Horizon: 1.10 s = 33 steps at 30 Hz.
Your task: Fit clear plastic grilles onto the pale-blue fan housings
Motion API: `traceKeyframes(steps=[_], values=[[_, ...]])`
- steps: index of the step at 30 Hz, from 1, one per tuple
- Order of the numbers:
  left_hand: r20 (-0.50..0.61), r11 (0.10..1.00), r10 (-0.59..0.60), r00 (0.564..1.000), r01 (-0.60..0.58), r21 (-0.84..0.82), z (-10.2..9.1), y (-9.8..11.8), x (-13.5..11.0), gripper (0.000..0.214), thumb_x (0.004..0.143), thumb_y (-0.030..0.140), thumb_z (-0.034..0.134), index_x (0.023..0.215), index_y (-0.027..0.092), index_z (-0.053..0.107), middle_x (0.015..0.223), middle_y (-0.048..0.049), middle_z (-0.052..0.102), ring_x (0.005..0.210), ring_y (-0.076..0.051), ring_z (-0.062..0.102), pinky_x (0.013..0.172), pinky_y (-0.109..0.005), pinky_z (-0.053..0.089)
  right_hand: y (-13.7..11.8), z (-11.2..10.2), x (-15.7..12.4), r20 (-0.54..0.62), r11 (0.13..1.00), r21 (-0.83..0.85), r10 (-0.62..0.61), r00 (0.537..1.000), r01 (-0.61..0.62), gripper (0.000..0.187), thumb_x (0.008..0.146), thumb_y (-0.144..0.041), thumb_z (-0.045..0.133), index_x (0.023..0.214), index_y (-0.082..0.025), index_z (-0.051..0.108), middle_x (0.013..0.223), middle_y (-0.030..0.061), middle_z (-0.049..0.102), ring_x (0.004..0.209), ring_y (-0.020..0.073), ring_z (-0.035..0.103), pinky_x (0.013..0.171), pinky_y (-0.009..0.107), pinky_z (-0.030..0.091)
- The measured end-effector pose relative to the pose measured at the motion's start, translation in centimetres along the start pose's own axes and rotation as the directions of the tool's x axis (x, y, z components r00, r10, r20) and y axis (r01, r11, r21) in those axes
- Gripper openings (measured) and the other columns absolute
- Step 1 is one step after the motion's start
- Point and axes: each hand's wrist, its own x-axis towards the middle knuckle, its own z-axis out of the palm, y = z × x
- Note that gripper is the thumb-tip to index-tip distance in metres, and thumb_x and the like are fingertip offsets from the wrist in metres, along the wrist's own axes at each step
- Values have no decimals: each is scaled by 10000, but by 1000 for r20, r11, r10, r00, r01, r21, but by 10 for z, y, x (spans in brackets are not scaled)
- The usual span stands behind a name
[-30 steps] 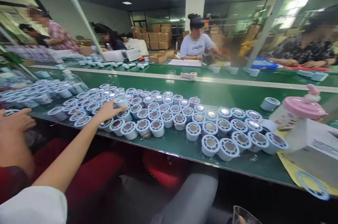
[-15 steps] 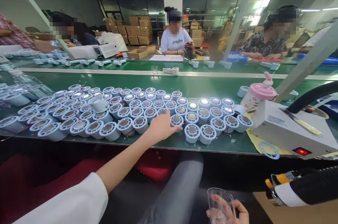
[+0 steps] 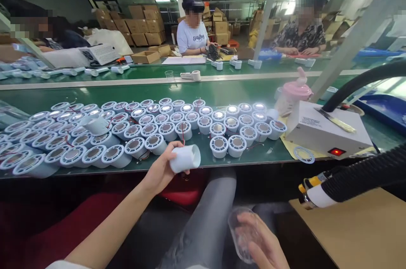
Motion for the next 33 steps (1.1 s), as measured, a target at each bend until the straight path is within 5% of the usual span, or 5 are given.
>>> traceKeyframes(steps=[6, 11, 15, 24, 33], values=[[483, 882, -429, 764, 470, 40, 21, -33, -16, 480, 761, 549, 615, 959, 112, 593, 763, -39, 570, 489, -80, 472, 332, -158, 307, -53, 27, 31, 269, 477, -760, -386, 882, 441, 535, 862, -211, 577, 1379, -325, 503, 1275, 150, 490, 1117, 333, 562, 828, 481, 556], [592, 841, -382, 709, 1, 541, 38, -27, -15, 316, 855, 433, 548, 946, 148, 649, 843, -29, 592, 657, -114, 518, 518, -194, 407, -70, 32, 44, 311, 156, -907, -377, 873, 391, 497, 802, -94, 587, 1268, -266, 601, 1296, 162, 506, 1036, 347, 553, 711, 449, 563], [615, 645, -152, 774, -394, 655, 48, -22, -18, 201, 853, 279, 590, 1010, 196, 684, 1015, -46, 595, 919, -181, 573, 842, -294, 449, -71, 24, 40, 222, 238, -928, -266, 938, 287, 225, 759, -38, 625, 893, -209, 687, 1290, 131, 539, 1070, 334, 552, 690, 398, 554], [614, 764, 111, 782, -462, 450, 46, -52, -15, 660, 569, 445, 861, 1164, 248, 655, 1011, -51, 528, 940, -201, 573, 864, -345, 491, -80, 11, 27, 55, 836, -543, -59, 997, 80, 249, 916, -316, 553, 700, -213, 621, 1113, 63, 580, 1009, 215, 587, 784, 320, 498], [729, 891, -5, 685, -328, 313, 46, -59, -10, 694, 672, 326, 821, 1313, 295, 556, 1332, -100, 554, 1224, -288, 526, 982, -404, 465, -68, -1, 33, -152, 987, 51, 157, 976, -151, 318, 776, -361, 735, 529, -192, 626, 955, 66, 678, 875, 218, 636, 661, 290, 539]])
